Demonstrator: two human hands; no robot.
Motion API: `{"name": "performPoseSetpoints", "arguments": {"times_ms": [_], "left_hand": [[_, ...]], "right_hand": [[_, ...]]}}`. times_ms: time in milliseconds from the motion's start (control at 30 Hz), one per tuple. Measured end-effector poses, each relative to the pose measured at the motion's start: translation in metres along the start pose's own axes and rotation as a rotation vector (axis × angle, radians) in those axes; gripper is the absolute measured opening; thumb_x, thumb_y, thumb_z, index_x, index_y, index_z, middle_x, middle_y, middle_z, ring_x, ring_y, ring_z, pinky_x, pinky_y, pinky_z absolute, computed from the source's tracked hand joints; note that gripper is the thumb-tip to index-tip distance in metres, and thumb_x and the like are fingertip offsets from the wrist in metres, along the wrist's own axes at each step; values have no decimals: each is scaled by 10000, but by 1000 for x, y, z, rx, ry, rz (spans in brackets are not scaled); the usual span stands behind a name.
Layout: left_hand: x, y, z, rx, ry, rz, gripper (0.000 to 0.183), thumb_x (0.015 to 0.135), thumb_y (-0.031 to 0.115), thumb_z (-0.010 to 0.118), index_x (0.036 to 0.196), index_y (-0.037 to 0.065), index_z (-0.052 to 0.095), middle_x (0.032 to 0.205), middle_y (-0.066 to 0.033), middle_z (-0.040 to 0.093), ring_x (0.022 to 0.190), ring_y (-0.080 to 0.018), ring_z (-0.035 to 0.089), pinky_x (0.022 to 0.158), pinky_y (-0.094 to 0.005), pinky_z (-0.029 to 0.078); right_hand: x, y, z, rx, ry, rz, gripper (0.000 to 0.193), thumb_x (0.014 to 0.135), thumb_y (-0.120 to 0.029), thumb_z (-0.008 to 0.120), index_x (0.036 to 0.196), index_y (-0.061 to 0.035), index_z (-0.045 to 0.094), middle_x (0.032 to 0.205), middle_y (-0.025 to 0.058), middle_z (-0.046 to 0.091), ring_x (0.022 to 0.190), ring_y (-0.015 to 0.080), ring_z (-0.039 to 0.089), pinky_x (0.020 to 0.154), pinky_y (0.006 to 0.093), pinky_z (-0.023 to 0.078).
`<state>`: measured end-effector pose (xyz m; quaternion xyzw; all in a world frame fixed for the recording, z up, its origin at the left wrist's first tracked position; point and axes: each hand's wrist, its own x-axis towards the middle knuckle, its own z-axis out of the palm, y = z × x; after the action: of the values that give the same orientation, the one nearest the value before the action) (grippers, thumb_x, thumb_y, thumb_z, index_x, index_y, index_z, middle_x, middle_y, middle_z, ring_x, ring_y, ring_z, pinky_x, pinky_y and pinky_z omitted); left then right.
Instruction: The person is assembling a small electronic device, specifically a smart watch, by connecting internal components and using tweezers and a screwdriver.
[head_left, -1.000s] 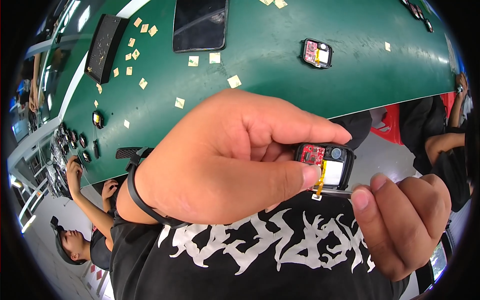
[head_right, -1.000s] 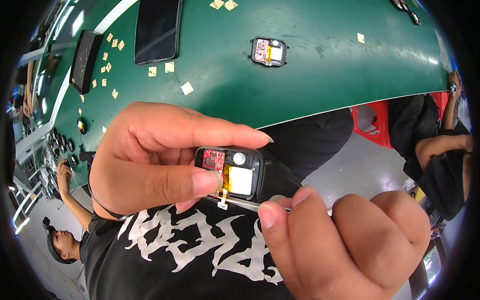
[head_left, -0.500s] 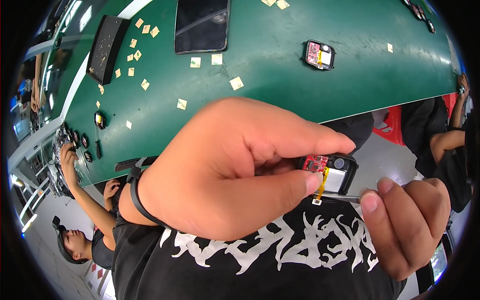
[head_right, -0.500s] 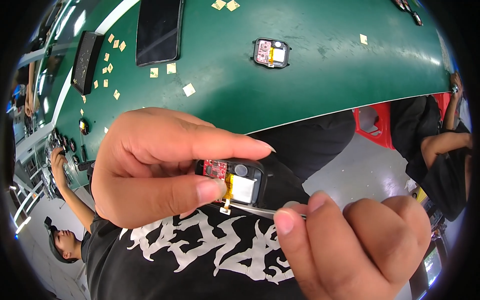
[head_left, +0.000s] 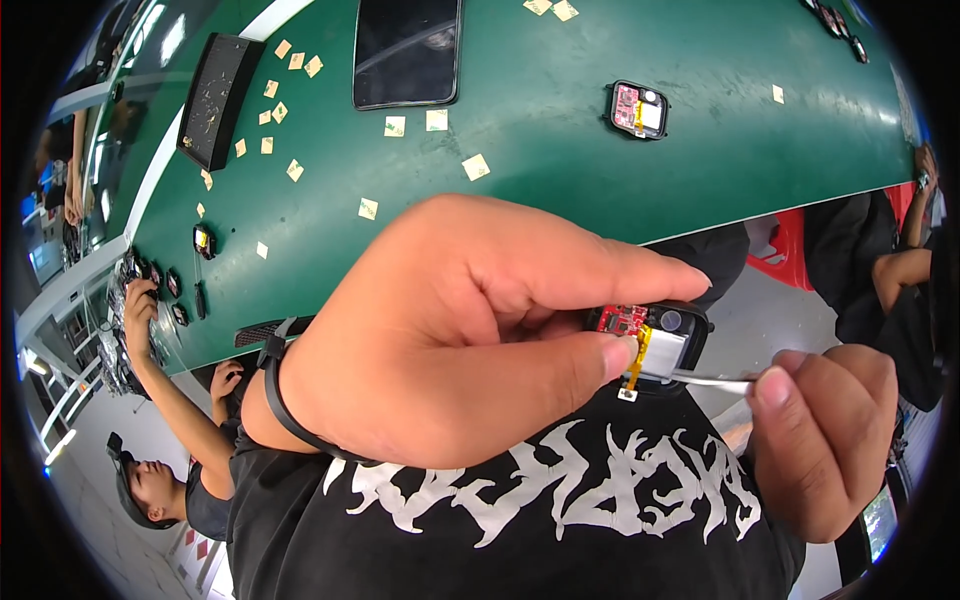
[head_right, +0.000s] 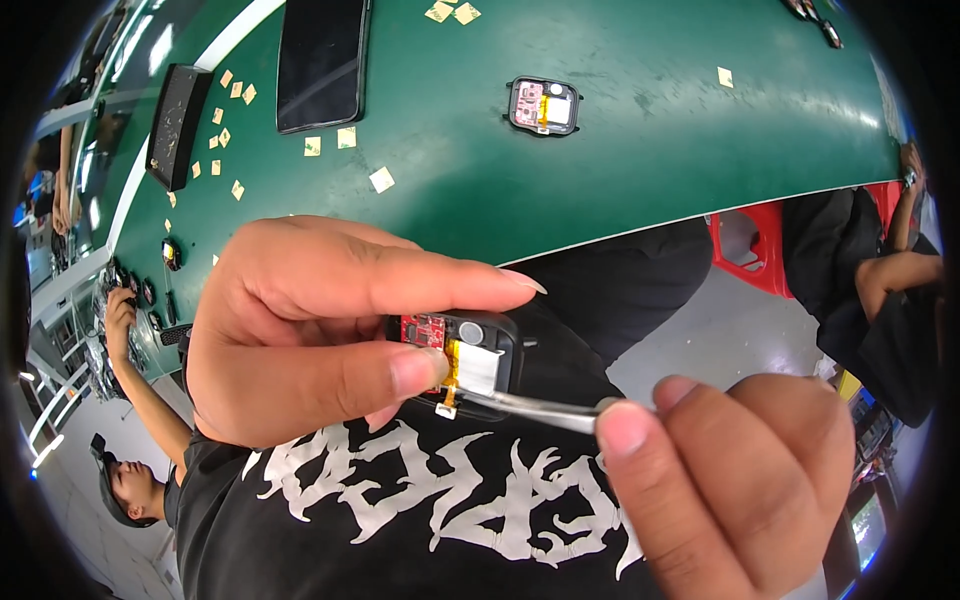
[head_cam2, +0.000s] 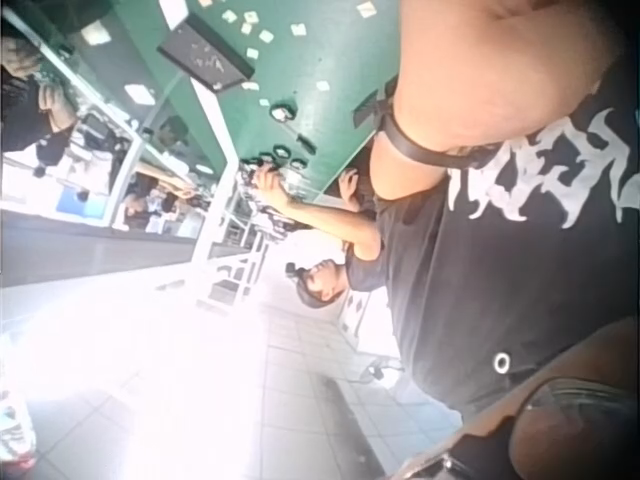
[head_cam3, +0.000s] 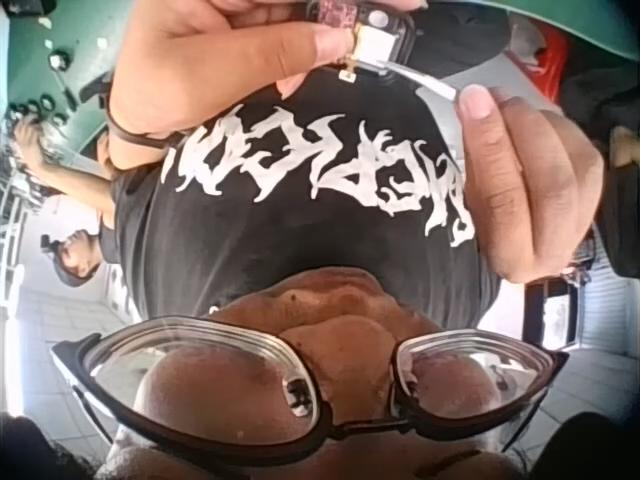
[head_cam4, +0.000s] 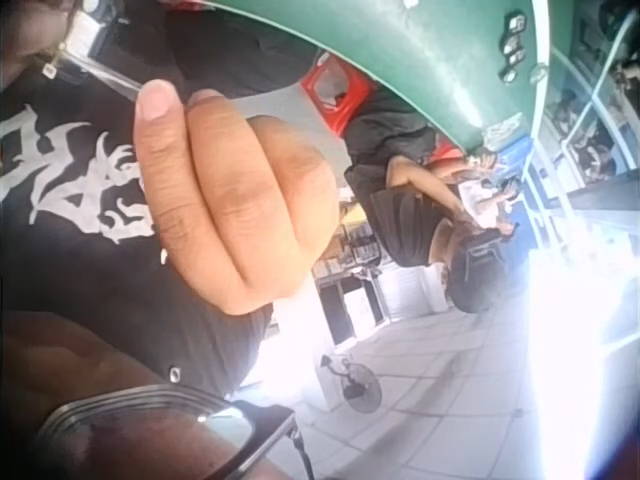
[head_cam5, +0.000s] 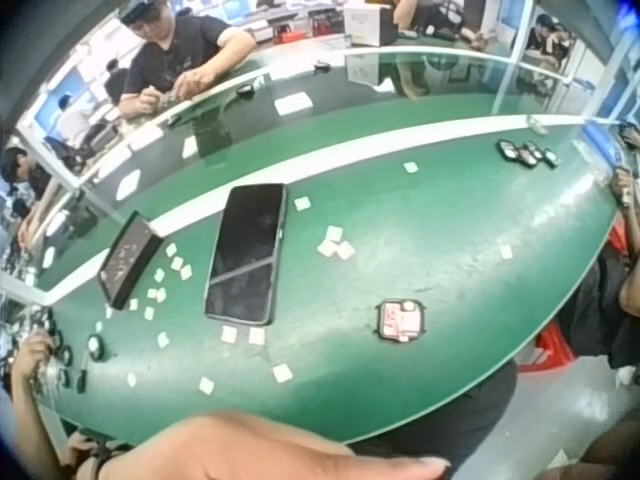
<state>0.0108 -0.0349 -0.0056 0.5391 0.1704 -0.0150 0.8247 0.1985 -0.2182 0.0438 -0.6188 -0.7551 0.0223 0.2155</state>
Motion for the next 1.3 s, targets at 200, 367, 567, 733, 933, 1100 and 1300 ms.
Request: {"name": "performPoseSetpoints", "arguments": {"times_ms": [200, 367, 567, 733, 933, 1100, 1300], "left_hand": [[-5, 3, 4, -23, 38, -39, 400, 886, -97, 584, 1282, -82, 639, 780, -73, 666, 580, -59, 588, 549, -195, 428], [-9, 2, 5, 21, 64, 5, 399, 882, -98, 592, 1276, -73, 648, 776, -70, 659, 582, -66, 592, 542, -201, 434], [-9, -1, 5, 48, 22, 25, 408, 882, -107, 582, 1283, -72, 643, 779, -75, 655, 580, -68, 591, 539, -201, 432], [-14, 2, 3, 23, 40, -47, 404, 890, -115, 569, 1286, -70, 641, 800, -80, 664, 600, -67, 593, 546, -199, 442], [-10, 3, 7, -26, 72, -129, 407, 890, -116, 586, 1287, -47, 649, 876, -84, 689, 630, -51, 583, 545, -184, 441], [-12, 8, 6, -82, 142, -228, 409, 893, -120, 589, 1289, -41, 650, 880, -69, 684, 667, -40, 577, 556, -173, 454], [-10, 11, 7, -123, 107, -224, 449, 911, -107, 589, 1357, -59, 583, 903, -57, 683, 683, -36, 563, 564, -173, 448]], "right_hand": [[7, -16, 5, -21, 16, -2, 382, 680, -90, 739, 1030, 58, 693, 862, 187, 648, 612, 229, 525, 500, 296, 375], [12, -18, 5, -90, 3, -84, 352, 700, -84, 708, 1023, 53, 716, 877, 176, 652, 613, 223, 519, 509, 301, 377], [16, -31, -7, -179, -107, -93, 360, 695, -64, 711, 1038, 42, 726, 900, 163, 654, 640, 217, 540, 515, 312, 365], [24, -35, -7, -136, -181, -52, 347, 695, -58, 719, 1026, 45, 724, 906, 158, 658, 672, 222, 553, 534, 317, 364], [26, -19, -5, -71, -171, -140, 371, 647, -83, 719, 980, 78, 709, 867, 150, 649, 631, 215, 539, 495, 300, 356], [33, -13, 3, 81, -152, -59, 361, 620, -56, 721, 953, 83, 702, 831, 151, 632, 606, 217, 523, 476, 297, 357], [12, -3, -9, 142, -84, 152, 451, 620, -33, 796, 1041, 64, 664, 803, 148, 612, 633, 229, 533, 540, 316, 392]]}}
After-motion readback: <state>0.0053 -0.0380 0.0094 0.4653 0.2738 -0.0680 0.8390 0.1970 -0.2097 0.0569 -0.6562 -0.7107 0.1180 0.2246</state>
